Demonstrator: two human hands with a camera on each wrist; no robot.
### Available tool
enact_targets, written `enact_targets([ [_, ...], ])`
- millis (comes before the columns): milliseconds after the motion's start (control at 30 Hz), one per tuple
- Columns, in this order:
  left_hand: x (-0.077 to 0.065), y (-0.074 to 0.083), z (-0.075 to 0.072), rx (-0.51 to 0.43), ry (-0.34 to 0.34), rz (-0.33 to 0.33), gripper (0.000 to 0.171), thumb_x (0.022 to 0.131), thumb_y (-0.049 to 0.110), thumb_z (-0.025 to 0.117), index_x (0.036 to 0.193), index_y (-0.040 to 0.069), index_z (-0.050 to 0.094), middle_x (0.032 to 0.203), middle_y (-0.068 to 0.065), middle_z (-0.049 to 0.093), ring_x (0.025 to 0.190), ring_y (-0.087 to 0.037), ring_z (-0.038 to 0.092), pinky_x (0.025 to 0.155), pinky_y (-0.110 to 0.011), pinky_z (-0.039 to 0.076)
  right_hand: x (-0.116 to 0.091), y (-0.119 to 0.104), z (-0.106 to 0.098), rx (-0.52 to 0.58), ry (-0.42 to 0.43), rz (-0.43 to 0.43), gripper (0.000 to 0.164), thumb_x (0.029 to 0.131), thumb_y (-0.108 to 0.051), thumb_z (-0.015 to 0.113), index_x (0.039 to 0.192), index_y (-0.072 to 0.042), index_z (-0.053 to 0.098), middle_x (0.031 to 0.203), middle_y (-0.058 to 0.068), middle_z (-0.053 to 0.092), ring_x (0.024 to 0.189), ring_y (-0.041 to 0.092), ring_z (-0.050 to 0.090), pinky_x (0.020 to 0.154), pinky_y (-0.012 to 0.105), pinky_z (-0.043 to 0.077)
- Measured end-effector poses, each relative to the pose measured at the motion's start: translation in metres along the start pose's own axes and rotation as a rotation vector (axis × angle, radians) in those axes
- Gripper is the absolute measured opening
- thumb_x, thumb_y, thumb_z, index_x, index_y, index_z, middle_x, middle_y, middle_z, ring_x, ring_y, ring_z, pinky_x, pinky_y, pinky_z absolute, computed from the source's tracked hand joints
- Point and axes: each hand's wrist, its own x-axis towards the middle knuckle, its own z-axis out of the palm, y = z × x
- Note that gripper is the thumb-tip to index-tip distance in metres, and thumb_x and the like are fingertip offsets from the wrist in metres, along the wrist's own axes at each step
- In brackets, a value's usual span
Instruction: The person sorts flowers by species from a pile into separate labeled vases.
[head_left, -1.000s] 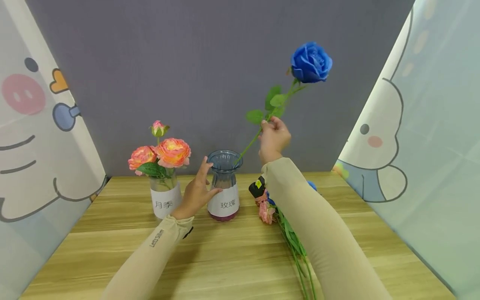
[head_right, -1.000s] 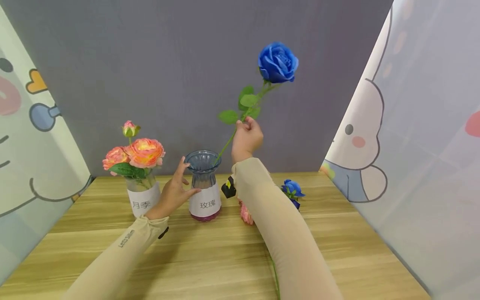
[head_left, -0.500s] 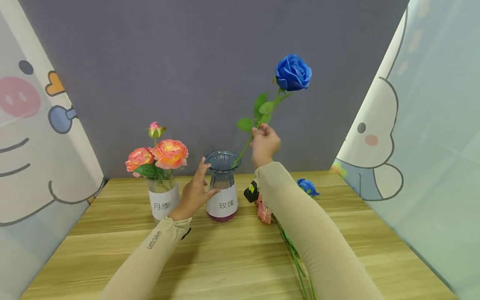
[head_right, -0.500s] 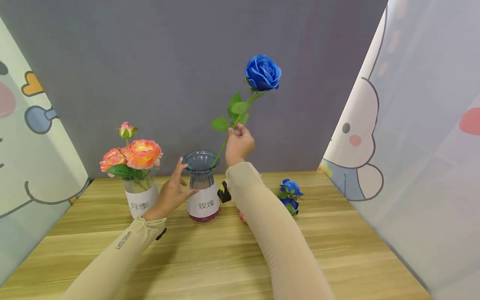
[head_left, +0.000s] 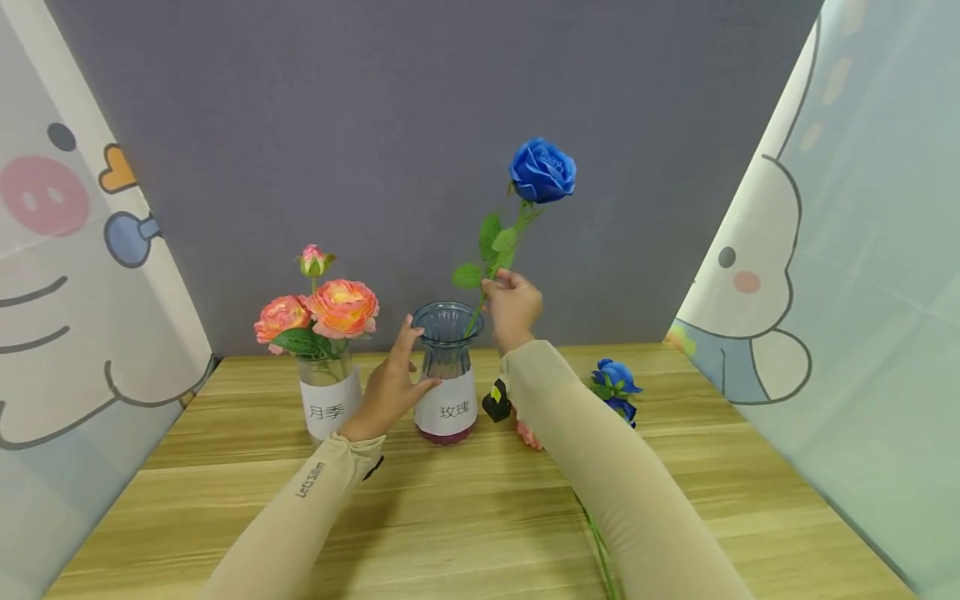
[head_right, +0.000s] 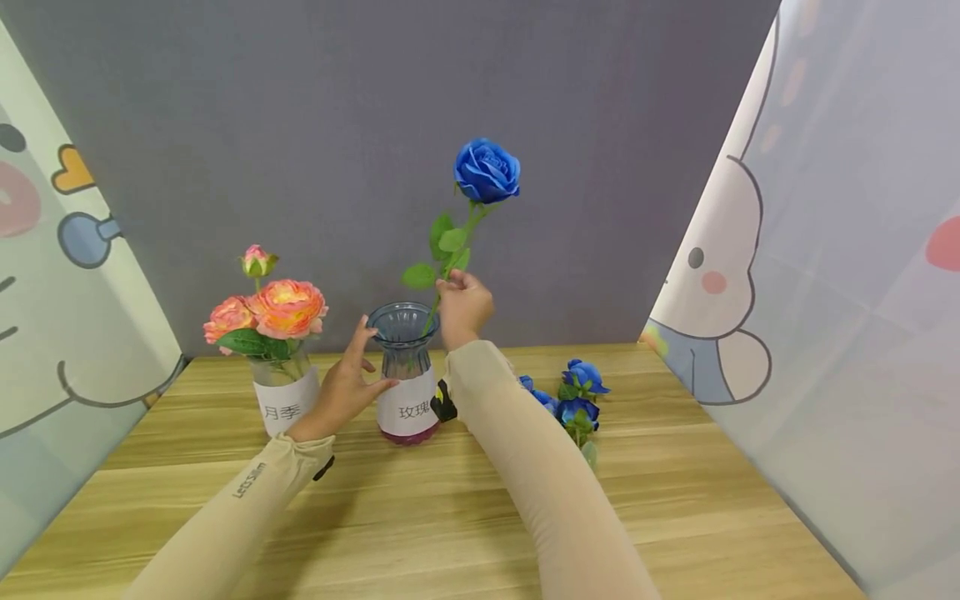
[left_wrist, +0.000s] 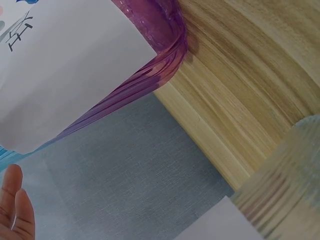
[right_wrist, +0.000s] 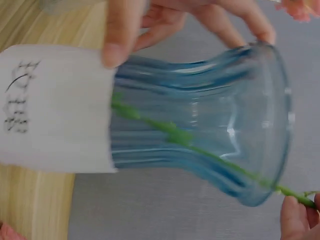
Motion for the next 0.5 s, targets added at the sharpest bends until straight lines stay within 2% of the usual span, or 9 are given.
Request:
enact_targets([
  [100,0.000,0.000,-0.001,-0.001,-0.002,0.004,0.085,0.068,0.000,0.085,0.137,0.002,0.033,0.151,-0.028,0.026,0.072,-0.029,0.058,0.051,-0.034,0.045,-0.003,0.006,0.001,-0.074,-0.029,0.000,0.028,0.083,0.001,0.072,0.110,0.003,0.068,0.098,0.015,0.071,0.070,0.020,0.065,0.066,0.028,0.055],
  [233,0.000,0.000,-0.003,0.004,0.002,0.020,0.086,0.068,-0.001,0.084,0.137,-0.001,0.033,0.150,-0.029,0.026,0.072,-0.029,0.058,0.051,-0.034,0.046,-0.005,0.012,0.003,-0.186,-0.079,-0.035,0.025,0.082,0.000,0.074,0.106,0.004,0.069,0.094,0.016,0.071,0.078,0.028,0.069,0.066,0.026,0.055],
  [333,0.000,0.000,-0.003,0.003,-0.002,0.023,0.086,0.069,-0.001,0.084,0.137,0.000,0.033,0.150,-0.029,0.026,0.071,-0.029,0.058,0.051,-0.033,0.045,-0.005,0.015,0.001,-0.229,-0.122,-0.077,0.023,0.081,0.000,0.074,0.103,0.006,0.070,0.092,0.018,0.071,0.078,0.029,0.069,0.063,0.024,0.054],
  [367,0.000,0.000,-0.003,0.003,-0.006,0.024,0.085,0.069,-0.001,0.084,0.137,0.000,0.033,0.150,-0.029,0.026,0.071,-0.029,0.058,0.051,-0.033,0.045,-0.005,0.015,0.000,-0.237,-0.133,-0.090,0.022,0.081,0.000,0.074,0.101,0.006,0.070,0.090,0.018,0.071,0.073,0.027,0.069,0.061,0.023,0.053],
  [400,0.000,-0.001,-0.003,0.007,-0.009,0.025,0.085,0.069,-0.001,0.084,0.137,0.000,0.033,0.150,-0.029,0.026,0.072,-0.028,0.058,0.051,-0.033,0.045,-0.004,0.015,-0.002,-0.237,-0.147,-0.092,0.021,0.081,0.000,0.074,0.100,0.007,0.070,0.089,0.019,0.071,0.072,0.028,0.068,0.063,0.026,0.054],
  [500,-0.001,-0.001,-0.004,0.023,-0.008,0.029,0.084,0.069,0.000,0.084,0.137,0.000,0.034,0.151,-0.027,0.027,0.071,-0.029,0.058,0.051,-0.033,0.045,0.000,0.011,-0.010,-0.424,-0.213,-0.140,0.016,0.082,-0.005,0.075,0.091,0.007,0.072,0.079,0.017,0.071,0.063,0.024,0.066,0.060,0.026,0.052],
])
